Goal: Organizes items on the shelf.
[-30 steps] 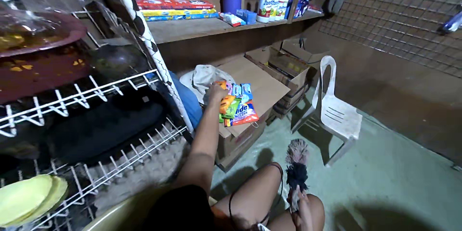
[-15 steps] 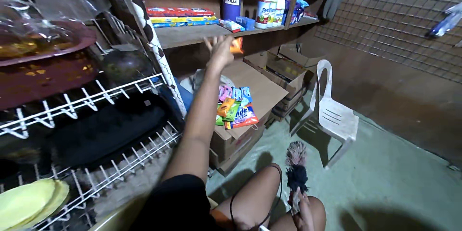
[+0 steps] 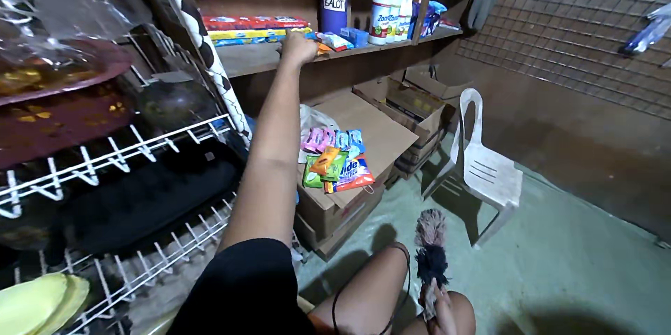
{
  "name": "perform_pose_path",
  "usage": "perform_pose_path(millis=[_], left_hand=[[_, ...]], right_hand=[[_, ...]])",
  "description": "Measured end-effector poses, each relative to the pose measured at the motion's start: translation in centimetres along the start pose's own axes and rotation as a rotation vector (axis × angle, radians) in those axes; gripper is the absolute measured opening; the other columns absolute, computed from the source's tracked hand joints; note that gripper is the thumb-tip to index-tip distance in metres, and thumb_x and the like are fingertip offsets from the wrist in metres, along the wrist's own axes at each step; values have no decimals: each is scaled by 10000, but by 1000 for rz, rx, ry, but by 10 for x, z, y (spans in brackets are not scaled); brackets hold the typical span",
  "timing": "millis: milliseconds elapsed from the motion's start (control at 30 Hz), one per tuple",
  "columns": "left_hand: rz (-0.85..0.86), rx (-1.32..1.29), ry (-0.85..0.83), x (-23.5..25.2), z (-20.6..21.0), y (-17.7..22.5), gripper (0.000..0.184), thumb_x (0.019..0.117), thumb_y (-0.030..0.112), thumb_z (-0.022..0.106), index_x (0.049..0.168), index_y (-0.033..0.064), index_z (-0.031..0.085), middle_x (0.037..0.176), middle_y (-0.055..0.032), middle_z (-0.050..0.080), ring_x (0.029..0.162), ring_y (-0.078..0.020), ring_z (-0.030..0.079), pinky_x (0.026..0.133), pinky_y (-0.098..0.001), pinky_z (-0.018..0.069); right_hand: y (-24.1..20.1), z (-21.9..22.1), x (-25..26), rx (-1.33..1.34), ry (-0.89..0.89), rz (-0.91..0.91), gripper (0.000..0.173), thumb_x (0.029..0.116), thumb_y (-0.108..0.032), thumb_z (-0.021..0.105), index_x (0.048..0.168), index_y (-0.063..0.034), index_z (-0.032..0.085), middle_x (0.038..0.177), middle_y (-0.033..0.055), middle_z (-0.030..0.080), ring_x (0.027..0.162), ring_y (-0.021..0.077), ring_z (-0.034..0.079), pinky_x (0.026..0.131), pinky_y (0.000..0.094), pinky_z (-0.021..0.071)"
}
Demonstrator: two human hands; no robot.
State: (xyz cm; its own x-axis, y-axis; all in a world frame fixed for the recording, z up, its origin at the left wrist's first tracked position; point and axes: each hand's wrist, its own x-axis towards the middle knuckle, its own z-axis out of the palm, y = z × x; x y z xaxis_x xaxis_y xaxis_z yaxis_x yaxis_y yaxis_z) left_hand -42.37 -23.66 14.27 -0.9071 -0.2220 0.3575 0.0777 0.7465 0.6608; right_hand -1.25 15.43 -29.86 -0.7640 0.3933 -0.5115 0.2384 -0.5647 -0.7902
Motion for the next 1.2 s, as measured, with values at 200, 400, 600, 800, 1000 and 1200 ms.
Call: perform_pose_path(millis=[200, 400, 600, 800, 1000, 1200], left_hand=[[-51, -45, -160, 7, -6, 8, 429, 963, 239, 640, 1232, -95, 627, 1284, -298, 617, 1239, -427, 576, 1046, -637, 418], [-9, -77, -251, 28, -1, -1, 481, 988, 257, 646, 1312, -91, 575, 1345, -272, 587, 1274, -375, 556, 1091, -569, 407], [89, 37, -278, 39, 3, -7, 465, 992, 285, 670, 1297, -59, 597, 1297, -280, 611, 1234, -392, 582, 1081, -591, 410], [117, 87, -253, 38, 6, -3, 465, 981, 309, 687, 1285, -36, 624, 1295, -277, 622, 1251, -409, 579, 1086, -608, 404], [143, 81, -227, 45, 11, -5, 478, 955, 300, 724, 1313, -3, 629, 1333, -262, 613, 1287, -408, 562, 1113, -594, 395], [145, 83, -224, 48, 14, -4, 486, 950, 305, 733, 1323, 11, 630, 1339, -253, 615, 1294, -396, 562, 1120, -582, 396]], right_hand=[[1, 1, 2, 11, 4, 17, 212, 1110, -194, 399, 1250, -67, 497, 733, 5, 614, 603, 75, 618, 558, 256, 557], [5, -1, 6, -15, -4, 11, 217, 1106, -183, 408, 1251, -62, 513, 732, 13, 627, 591, 80, 625, 544, 256, 560], [7, -2, 9, 24, -17, 15, 200, 1110, -182, 394, 1208, -63, 521, 718, 15, 642, 588, 89, 642, 537, 260, 570], [6, -1, 7, 35, -12, 13, 195, 1109, -168, 387, 1213, -65, 515, 716, 20, 639, 581, 95, 639, 535, 267, 571], [0, 5, 2, -50, 14, 4, 244, 1111, -168, 381, 1284, -28, 482, 743, 27, 623, 601, 82, 627, 564, 256, 563], [4, 0, 8, -7, 23, 29, 220, 1109, -182, 405, 1238, -46, 519, 739, 37, 636, 609, 101, 640, 557, 269, 569]])
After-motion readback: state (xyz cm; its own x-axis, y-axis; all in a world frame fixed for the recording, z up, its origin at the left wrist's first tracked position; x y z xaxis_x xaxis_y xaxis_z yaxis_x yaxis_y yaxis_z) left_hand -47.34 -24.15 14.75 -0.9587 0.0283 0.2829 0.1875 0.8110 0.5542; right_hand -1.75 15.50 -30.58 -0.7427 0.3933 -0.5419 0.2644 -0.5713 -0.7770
